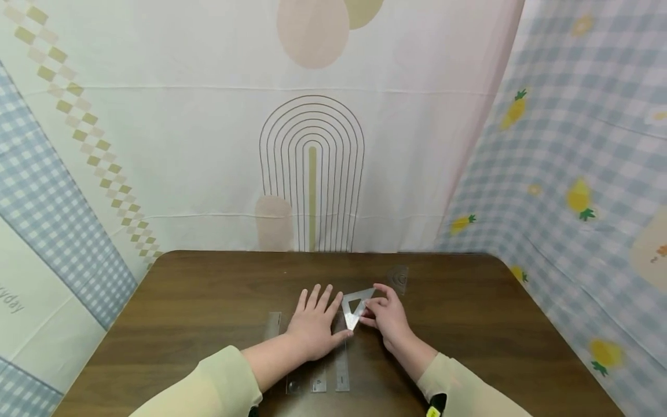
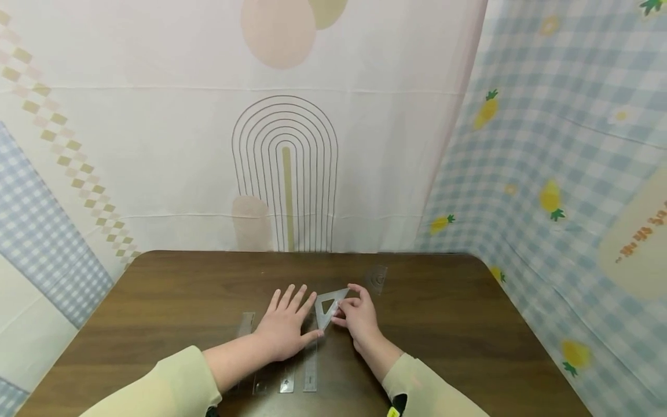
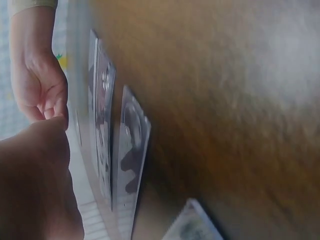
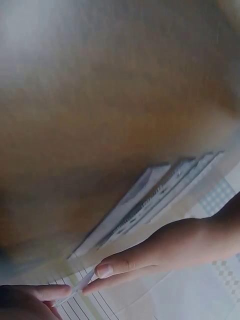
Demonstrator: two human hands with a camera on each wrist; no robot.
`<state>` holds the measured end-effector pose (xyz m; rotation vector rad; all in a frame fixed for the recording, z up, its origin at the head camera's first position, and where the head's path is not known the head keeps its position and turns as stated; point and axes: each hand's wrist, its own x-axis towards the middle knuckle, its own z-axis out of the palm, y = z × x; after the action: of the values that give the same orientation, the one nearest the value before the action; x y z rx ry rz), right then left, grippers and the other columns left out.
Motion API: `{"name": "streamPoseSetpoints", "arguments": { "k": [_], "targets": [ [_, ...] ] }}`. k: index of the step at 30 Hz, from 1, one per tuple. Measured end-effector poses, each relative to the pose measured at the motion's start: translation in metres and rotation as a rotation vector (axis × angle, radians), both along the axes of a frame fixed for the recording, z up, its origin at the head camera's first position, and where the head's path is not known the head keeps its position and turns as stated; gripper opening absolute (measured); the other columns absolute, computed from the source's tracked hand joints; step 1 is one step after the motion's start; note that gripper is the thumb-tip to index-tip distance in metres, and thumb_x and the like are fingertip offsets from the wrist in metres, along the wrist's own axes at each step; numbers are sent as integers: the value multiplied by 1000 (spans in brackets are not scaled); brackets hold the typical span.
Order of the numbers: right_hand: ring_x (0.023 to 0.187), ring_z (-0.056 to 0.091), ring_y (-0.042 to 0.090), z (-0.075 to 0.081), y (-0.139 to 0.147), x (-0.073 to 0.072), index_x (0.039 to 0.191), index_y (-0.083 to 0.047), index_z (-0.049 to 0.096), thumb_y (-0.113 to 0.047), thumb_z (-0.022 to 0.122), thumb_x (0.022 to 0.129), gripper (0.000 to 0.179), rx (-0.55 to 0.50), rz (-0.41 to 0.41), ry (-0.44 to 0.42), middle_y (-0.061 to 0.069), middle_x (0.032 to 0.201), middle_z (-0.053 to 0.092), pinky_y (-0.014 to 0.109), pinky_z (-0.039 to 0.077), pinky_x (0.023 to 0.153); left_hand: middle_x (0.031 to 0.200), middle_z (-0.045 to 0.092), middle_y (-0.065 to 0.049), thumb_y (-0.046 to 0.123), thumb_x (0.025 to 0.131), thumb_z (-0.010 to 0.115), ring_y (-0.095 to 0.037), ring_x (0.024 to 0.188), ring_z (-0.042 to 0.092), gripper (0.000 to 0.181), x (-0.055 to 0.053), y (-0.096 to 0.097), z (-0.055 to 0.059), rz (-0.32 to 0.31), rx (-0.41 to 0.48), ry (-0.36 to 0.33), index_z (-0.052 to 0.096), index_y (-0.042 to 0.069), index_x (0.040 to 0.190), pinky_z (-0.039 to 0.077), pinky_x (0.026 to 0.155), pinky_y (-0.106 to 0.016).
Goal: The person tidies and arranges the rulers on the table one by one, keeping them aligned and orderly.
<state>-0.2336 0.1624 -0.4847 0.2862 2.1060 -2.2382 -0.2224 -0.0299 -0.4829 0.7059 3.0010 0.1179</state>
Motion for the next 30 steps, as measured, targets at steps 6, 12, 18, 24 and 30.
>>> {"name": "streamPoseSetpoints", "arguments": {
  "k": [6, 12, 18, 24, 30],
  "targets": [
    [77, 64, 19, -4, 7, 17, 146, -1, 32, 4, 50, 99, 51, -5, 2, -3, 17, 100, 62, 31, 59, 68, 166, 12, -8, 76, 92, 35, -33, 152, 5, 88, 9, 9, 2, -29, -58, -54, 19, 23, 161, 3, 119, -56],
    [76, 64, 20, -9, 13, 33, 144, 0, 29, 5, 50, 99, 50, 0, -4, -13, 17, 99, 62, 33, 59, 68, 166, 15, -6, 78, 91, 33, -31, 152, 7, 87, 17, 15, 3, -65, -100, -65, 22, 26, 160, 4, 119, -55],
    [77, 64, 21, -12, 17, 42, 143, -1, 28, 3, 51, 99, 50, 15, 1, -42, 17, 98, 62, 36, 60, 67, 165, 16, -5, 78, 91, 35, -30, 152, 8, 86, 20, 19, 0, -97, -120, -82, 24, 28, 159, 5, 119, -55],
    [77, 65, 22, -12, 19, 43, 143, -2, 28, 3, 52, 100, 50, 40, 4, -50, 18, 99, 62, 38, 59, 63, 165, 19, -3, 78, 89, 39, -30, 152, 10, 85, 22, 23, 3, -89, -131, -63, 28, 28, 158, 7, 119, -54],
    [74, 65, 20, -8, 20, 42, 145, 1, 27, 5, 52, 98, 53, 59, 6, -48, 17, 97, 62, 33, 58, 60, 165, 17, -4, 79, 89, 37, -30, 152, 8, 86, 19, 24, 3, -95, -139, -82, 27, 29, 158, 4, 119, -55]
  ]
}}
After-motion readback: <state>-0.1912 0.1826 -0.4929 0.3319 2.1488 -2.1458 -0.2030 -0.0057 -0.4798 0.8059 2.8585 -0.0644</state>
